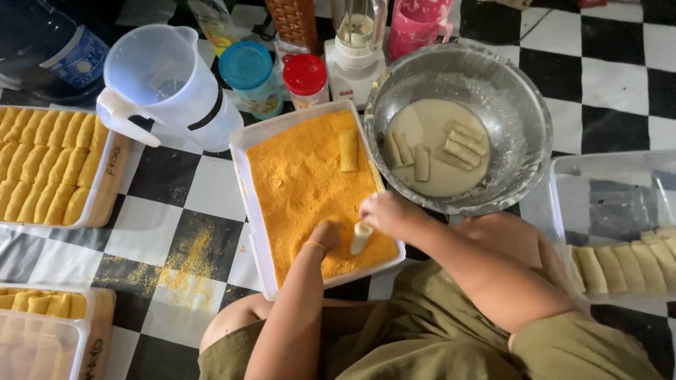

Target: Breading rolls by dipping them in a liquid batter and coating them with orange breadcrumbs before organizing them in a storage container.

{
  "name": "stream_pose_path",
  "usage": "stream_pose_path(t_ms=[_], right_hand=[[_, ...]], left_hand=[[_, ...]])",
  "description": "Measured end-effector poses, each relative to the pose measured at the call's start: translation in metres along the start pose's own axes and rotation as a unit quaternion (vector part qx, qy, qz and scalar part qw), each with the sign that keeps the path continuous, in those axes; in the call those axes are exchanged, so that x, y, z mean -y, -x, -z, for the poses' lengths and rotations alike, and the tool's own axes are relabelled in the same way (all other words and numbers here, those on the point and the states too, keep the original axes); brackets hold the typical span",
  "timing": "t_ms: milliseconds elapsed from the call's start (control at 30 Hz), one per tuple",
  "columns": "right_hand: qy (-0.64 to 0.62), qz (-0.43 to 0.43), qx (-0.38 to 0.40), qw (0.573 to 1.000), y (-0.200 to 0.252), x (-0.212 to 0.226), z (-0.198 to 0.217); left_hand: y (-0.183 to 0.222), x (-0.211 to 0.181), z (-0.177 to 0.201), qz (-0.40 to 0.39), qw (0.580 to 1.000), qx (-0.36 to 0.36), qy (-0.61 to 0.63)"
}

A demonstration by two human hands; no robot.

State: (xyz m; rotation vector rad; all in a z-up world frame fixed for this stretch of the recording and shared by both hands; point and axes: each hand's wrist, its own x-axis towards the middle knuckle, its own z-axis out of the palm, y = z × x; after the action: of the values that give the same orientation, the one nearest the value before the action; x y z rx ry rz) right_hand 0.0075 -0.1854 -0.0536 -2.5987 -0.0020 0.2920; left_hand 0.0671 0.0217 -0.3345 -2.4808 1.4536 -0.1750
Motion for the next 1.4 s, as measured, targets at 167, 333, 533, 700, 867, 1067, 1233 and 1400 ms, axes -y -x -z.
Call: stream_pose_path(t_ms=[167, 333, 533, 700, 867, 1067, 1233, 1400], right_hand=[[0.001, -0.147, -0.248, 0.958, -0.017, -0.068, 0.068], [-0.041, -0.410, -0.053, 0.910, -0.058, -0.168, 0.048], [-0.099, -0.522, -0.083, 0.843, -0.103, -0.249, -0.017], [0.083, -0.405, 0.013, 0.911, -0.076, -0.182, 0.020], [0.002, -0.333, -0.040, 0.942, -0.043, -0.087, 0.076], [0.036, -0.345, -0.035, 0.937, -0.056, -0.152, 0.033], [-0.015, -0.357, -0.051, 0.933, -0.044, -0.126, 0.065], [-0.096, -0.215, 0.014, 0.972, -0.009, -0.075, 0.082]], left_hand=[[-0.035, 0.018, -0.002, -0.098, 0.946, -0.243, 0.190], [-0.048, 0.009, 0.083, 0.257, 0.864, 0.174, 0.397], [-0.035, 0.037, 0.171, 0.262, 0.860, 0.132, 0.418], [-0.046, 0.056, 0.149, 0.343, 0.823, 0.103, 0.441], [-0.038, 0.069, 0.252, 0.336, 0.504, 0.084, 0.791], [-0.029, 0.035, 0.153, 0.126, 0.875, 0.246, 0.398], [-0.038, 0.065, 0.142, 0.291, 0.765, 0.149, 0.555], [-0.040, 0.084, 0.158, 0.434, 0.632, -0.148, 0.625]])
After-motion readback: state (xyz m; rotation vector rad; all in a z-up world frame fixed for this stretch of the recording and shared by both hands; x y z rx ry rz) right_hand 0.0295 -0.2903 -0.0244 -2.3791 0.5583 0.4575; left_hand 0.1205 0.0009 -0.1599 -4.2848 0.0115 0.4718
